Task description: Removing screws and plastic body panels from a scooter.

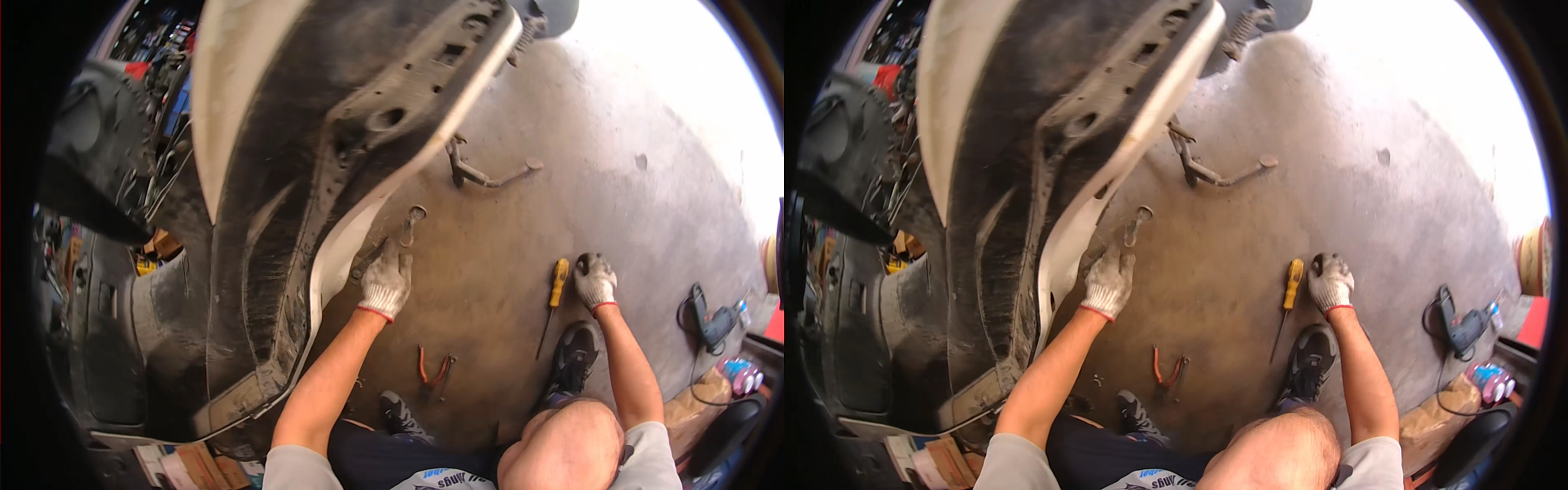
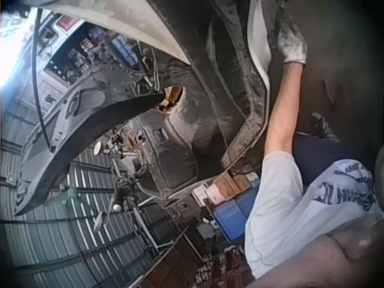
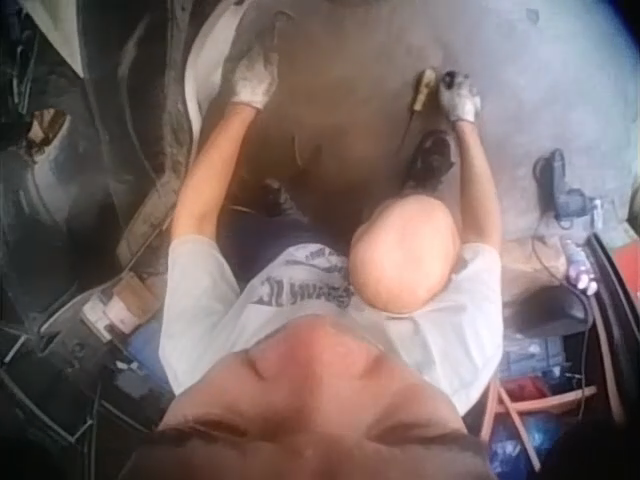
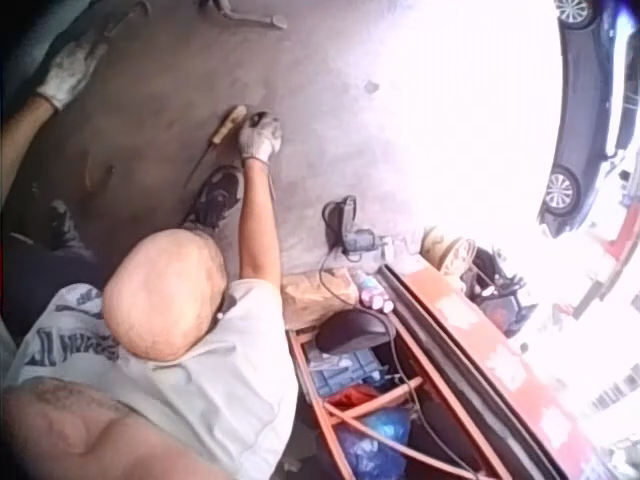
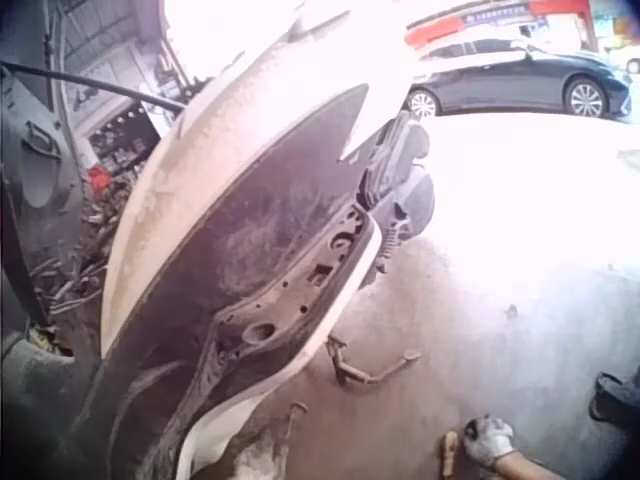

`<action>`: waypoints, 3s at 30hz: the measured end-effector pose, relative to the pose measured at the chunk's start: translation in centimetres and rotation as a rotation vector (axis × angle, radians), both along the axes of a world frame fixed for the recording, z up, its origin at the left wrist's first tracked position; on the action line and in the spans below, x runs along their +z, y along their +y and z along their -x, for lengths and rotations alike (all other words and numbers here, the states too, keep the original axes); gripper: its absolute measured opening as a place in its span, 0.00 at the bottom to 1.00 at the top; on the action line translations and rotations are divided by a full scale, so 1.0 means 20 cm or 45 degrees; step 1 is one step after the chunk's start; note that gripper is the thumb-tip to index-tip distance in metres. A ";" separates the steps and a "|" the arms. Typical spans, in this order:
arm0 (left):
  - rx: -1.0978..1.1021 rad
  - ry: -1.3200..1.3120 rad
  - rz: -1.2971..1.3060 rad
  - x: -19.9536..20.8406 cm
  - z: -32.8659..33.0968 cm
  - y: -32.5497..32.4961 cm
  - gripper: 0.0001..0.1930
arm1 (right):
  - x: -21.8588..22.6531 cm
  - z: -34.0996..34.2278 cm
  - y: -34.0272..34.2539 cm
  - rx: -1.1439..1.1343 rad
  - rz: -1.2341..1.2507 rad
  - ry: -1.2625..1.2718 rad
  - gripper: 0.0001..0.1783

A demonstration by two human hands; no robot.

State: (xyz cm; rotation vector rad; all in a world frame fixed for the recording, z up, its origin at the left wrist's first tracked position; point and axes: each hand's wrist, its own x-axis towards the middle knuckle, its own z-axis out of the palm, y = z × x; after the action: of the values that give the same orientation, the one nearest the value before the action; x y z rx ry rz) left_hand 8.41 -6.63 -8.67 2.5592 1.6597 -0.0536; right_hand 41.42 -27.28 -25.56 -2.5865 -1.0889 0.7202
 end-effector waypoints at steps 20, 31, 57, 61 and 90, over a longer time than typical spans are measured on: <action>0.085 -0.208 0.158 -0.14 -0.16 -0.05 0.23 | 0.22 0.17 0.24 0.011 -0.025 0.221 0.28; -0.125 -0.224 -0.085 -0.26 -0.03 -0.10 0.23 | 0.64 -0.18 -0.14 -0.711 -0.927 1.491 0.13; 0.179 -0.435 0.294 -0.33 -0.07 -0.08 0.17 | 2.62 0.00 0.49 0.978 -0.328 -1.030 0.14; 0.166 -0.385 0.273 -0.43 -0.04 -0.04 0.17 | 2.77 0.09 0.63 1.107 -0.072 -1.067 0.18; 0.129 -0.369 0.381 -0.45 -0.06 -0.04 0.24 | 2.68 0.00 0.66 1.015 -0.003 -0.849 0.14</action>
State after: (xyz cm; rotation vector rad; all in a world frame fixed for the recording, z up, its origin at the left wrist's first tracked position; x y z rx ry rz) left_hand 9.56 -7.37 -17.60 2.1458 1.5375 0.0684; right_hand 41.39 -14.15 27.97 -2.3800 -2.3628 -0.0751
